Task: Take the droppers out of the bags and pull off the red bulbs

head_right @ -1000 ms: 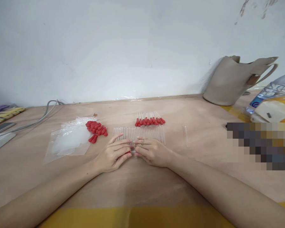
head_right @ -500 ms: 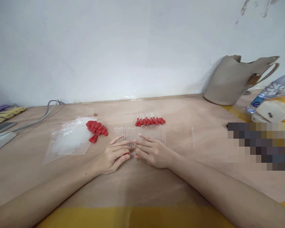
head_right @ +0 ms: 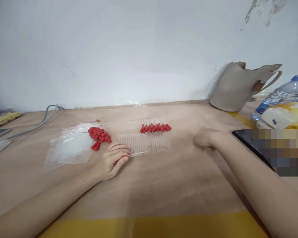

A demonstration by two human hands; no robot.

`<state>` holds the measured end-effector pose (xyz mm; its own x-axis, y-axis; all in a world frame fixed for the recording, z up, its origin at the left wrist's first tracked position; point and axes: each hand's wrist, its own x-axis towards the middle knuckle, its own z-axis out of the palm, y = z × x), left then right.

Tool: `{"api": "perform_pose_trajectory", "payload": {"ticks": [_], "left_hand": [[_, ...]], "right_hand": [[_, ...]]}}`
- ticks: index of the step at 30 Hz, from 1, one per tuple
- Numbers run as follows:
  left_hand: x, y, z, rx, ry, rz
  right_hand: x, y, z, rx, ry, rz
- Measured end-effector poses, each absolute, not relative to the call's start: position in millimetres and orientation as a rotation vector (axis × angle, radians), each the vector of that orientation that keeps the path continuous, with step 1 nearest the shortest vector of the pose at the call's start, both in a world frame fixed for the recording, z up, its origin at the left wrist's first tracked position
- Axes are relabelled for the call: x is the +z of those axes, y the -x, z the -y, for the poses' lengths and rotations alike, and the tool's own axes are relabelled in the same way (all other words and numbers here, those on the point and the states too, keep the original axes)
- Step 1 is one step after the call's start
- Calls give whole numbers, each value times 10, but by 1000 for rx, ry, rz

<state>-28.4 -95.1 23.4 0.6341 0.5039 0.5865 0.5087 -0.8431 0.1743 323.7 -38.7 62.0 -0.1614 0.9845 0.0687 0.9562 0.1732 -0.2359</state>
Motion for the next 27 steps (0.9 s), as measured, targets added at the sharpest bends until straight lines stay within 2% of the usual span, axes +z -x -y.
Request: {"api": "perform_pose_trajectory", "payload": {"ticks": [3, 6, 10, 17, 27], "left_hand": [[236, 267, 948, -1006, 2844, 865], [224, 257, 935, -993, 2859, 856], [204, 263, 920, -1014, 2863, 826], [220, 248, 929, -1014, 2879, 756], [327, 364, 903, -985, 2751, 527]], "right_hand": [[565, -3178, 437, 395, 2210, 2235], [566, -2988, 487, 542, 2346, 2258], [659, -2723, 497, 571, 2251, 2222], [737, -2418, 348, 872, 1825, 2110], [583, -1680, 205, 473, 1624, 2313]]}}
